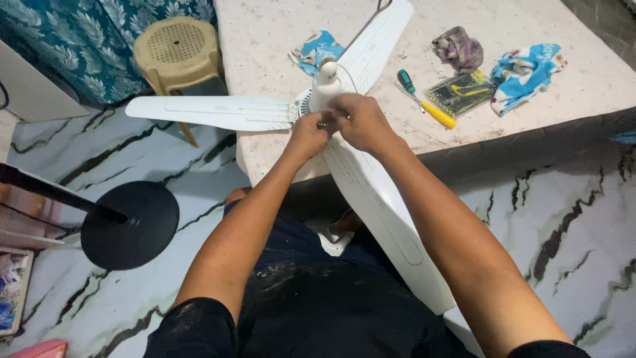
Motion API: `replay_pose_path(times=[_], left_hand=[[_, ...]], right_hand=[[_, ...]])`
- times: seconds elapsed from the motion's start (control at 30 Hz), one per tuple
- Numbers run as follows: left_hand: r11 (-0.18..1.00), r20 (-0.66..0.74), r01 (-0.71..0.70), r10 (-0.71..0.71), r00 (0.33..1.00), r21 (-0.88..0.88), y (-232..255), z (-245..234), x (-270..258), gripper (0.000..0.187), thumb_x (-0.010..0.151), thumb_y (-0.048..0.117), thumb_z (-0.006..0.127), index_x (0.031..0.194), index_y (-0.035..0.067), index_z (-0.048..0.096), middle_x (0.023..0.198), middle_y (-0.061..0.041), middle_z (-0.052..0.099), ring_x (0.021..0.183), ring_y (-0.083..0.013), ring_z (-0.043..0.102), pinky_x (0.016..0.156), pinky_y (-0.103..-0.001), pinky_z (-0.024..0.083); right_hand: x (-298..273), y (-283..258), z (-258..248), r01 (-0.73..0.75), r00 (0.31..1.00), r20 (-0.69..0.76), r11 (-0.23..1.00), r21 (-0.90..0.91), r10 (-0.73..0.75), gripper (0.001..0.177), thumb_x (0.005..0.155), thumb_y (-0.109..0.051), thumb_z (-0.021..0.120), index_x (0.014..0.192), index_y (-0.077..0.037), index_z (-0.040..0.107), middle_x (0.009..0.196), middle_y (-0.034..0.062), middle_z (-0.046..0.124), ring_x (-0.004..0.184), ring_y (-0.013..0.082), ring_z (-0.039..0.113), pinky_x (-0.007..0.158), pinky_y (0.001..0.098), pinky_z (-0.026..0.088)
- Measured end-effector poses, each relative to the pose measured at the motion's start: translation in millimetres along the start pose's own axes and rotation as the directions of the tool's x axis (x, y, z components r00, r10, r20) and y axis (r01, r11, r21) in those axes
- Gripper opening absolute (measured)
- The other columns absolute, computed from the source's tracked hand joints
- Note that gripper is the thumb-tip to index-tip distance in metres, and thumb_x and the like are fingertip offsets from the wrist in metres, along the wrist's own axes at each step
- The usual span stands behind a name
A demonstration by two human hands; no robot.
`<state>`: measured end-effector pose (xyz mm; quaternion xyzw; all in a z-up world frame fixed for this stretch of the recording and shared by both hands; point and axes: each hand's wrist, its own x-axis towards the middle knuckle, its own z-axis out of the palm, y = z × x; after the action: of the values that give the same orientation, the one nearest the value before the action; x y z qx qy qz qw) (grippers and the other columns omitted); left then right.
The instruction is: The person attaches a white fan blade to the fan hub using a screwdriver. They align the blade, insert screws, and tighten them to secure the blade to the hub.
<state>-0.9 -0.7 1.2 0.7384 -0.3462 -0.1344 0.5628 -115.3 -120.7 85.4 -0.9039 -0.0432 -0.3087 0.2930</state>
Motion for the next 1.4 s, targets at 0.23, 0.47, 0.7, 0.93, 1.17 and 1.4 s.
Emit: replay_pose_path(times=[0.23,0.47,0.7,0.93,1.17,1.4], left_hand=[[0.994,-0.067,-0.085,0.080,0.995,-0.071,2.4,2.1,1.8,0.027,0.083,0.013,0.079,0.109,0.007,0.077,0.099,-0.006,0.079,0.089,-0.0110,0.074,0.080,-0.028,0.058],[0.994,-0.010,-0.010,0.009,1.000,-0.110,-14.2,-5.2,5.9,0.026,0.090,0.013,0.072,0.114,0.008,0.078,0.095,-0.005,0.080,0.082,-0.0113,0.071,0.076,-0.028,0.057],[0.995,-0.019,-0.090,0.089,0.996,-0.032,-16.2,-3.6,8.5,0.030,0.094,0.021,0.070,0.120,0.009,0.076,0.097,-0.008,0.079,0.085,-0.0124,0.071,0.079,-0.028,0.056],[0.995,0.033,0.083,-0.085,0.996,0.056,-3.6,-4.5,-1.4,0.028,0.094,0.025,0.068,0.115,0.009,0.076,0.099,-0.013,0.080,0.089,-0.0196,0.074,0.081,-0.032,0.055],[0.868,-0.047,-0.297,0.343,0.938,0.397,-24.9,-9.6,-8.7,0.025,0.078,0.007,0.072,0.102,0.004,0.079,0.103,-0.018,0.068,0.102,-0.0366,0.065,0.090,-0.043,0.053],[0.803,-0.050,-0.249,0.326,0.944,0.541,-28.8,-0.7,-17.7,0.022,0.083,0.003,0.070,0.104,0.006,0.078,0.108,-0.015,0.063,0.108,-0.0360,0.060,0.094,-0.044,0.051]], right_hand=[[5.2,4.9,-2.6,-0.228,0.971,0.035,0.964,-0.135,0.235,0.022,0.088,-0.015,0.074,0.106,-0.002,0.074,0.098,0.0210,0.074,0.092,0.0362,0.073,0.081,0.0414,0.057],[4.0,4.5,-0.4,-0.083,0.993,0.081,0.994,-0.073,0.089,0.029,0.091,-0.011,0.069,0.118,-0.002,0.069,0.100,0.0232,0.072,0.092,0.0400,0.072,0.081,0.0442,0.056],[10.1,3.3,0.9,-0.172,0.980,0.077,0.976,-0.136,0.184,0.016,0.093,-0.013,0.069,0.101,0.000,0.065,0.090,0.0248,0.071,0.087,0.0426,0.070,0.076,0.0473,0.055],[14.1,1.1,-8.9,-0.158,0.970,0.158,0.975,-0.154,0.182,0.017,0.089,-0.010,0.067,0.102,0.000,0.065,0.093,0.0238,0.071,0.089,0.0423,0.070,0.078,0.0476,0.054],[20.4,14.3,-16.1,0.014,0.927,0.360,0.951,-0.308,0.103,0.016,0.082,-0.004,0.064,0.098,-0.001,0.067,0.102,0.0241,0.068,0.099,0.0421,0.066,0.086,0.0485,0.052],[18.8,18.2,-19.8,0.076,0.928,0.366,0.927,-0.367,0.068,0.012,0.088,-0.012,0.065,0.097,-0.003,0.067,0.096,0.0235,0.068,0.094,0.0423,0.066,0.083,0.0500,0.052]])
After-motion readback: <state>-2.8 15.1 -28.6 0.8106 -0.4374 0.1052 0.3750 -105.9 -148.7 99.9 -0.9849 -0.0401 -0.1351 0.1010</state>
